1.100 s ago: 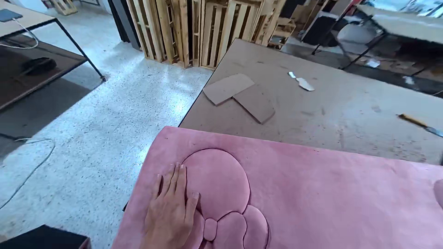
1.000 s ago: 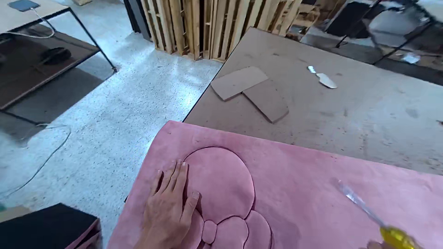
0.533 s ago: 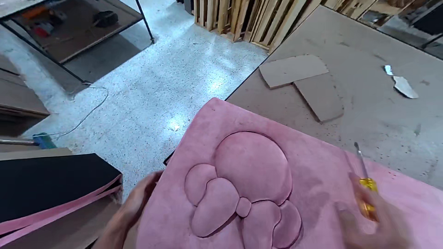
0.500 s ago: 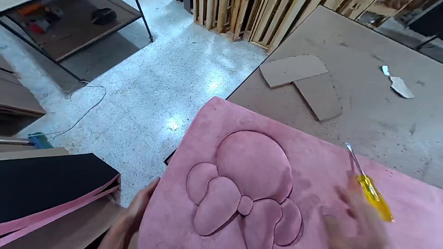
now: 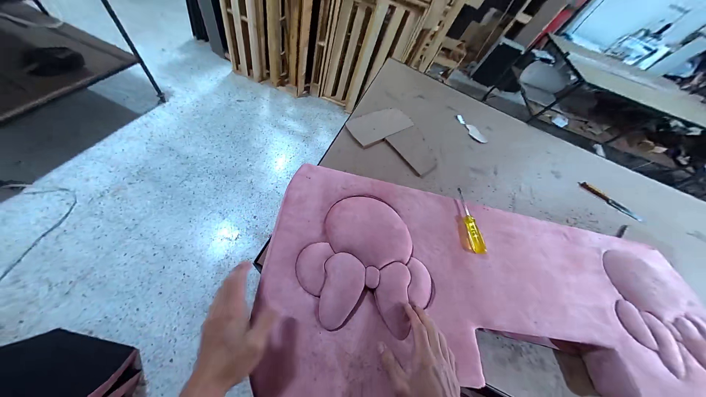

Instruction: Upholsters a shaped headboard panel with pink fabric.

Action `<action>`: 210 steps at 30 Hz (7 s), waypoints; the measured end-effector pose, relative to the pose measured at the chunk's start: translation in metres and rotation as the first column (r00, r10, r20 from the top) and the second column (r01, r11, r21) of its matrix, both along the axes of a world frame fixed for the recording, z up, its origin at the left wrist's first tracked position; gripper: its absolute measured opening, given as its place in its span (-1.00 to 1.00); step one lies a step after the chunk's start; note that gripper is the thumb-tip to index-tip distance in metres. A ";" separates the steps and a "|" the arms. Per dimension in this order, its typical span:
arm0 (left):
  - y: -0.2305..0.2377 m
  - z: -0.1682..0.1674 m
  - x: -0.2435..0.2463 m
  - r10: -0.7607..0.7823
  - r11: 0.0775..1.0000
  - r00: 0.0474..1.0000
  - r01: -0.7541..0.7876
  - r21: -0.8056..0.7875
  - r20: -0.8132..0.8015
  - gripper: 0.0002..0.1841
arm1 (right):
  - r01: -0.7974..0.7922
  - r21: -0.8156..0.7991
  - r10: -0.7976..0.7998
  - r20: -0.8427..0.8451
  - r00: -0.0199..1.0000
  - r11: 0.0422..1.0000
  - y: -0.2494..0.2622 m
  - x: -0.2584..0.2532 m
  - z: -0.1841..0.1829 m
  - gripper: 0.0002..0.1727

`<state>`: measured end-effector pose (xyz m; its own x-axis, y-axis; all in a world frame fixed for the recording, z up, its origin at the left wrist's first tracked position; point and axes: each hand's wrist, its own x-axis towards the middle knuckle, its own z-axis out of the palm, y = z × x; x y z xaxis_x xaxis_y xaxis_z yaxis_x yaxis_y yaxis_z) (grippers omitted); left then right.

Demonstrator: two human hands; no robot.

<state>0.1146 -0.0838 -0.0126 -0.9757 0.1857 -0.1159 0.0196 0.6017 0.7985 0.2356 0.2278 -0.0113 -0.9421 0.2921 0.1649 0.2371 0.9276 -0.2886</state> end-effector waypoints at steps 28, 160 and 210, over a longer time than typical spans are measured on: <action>0.224 0.057 -0.143 0.180 0.920 0.967 -0.101 -0.378 0.179 -0.11 | 0.105 -0.442 -0.040 0.154 0.987 0.891 0.054 -0.173 0.015 0.02; 0.174 0.108 -0.134 -0.346 0.938 0.933 0.341 0.069 0.096 -0.57 | 0.081 -0.996 0.041 0.080 0.996 -0.027 0.079 -0.126 0.019 -0.34; 0.122 -0.030 -0.113 -0.203 0.869 0.935 0.035 -0.493 -0.292 -0.47 | -0.348 -0.416 0.349 -0.075 0.934 0.840 0.118 -0.225 -0.005 -0.28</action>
<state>0.0012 0.0382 -0.0422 -0.9465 0.3074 0.0987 0.3221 0.8788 0.3520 0.0105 0.3458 -0.0162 -0.9950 -0.0150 0.0990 -0.0774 0.7425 -0.6653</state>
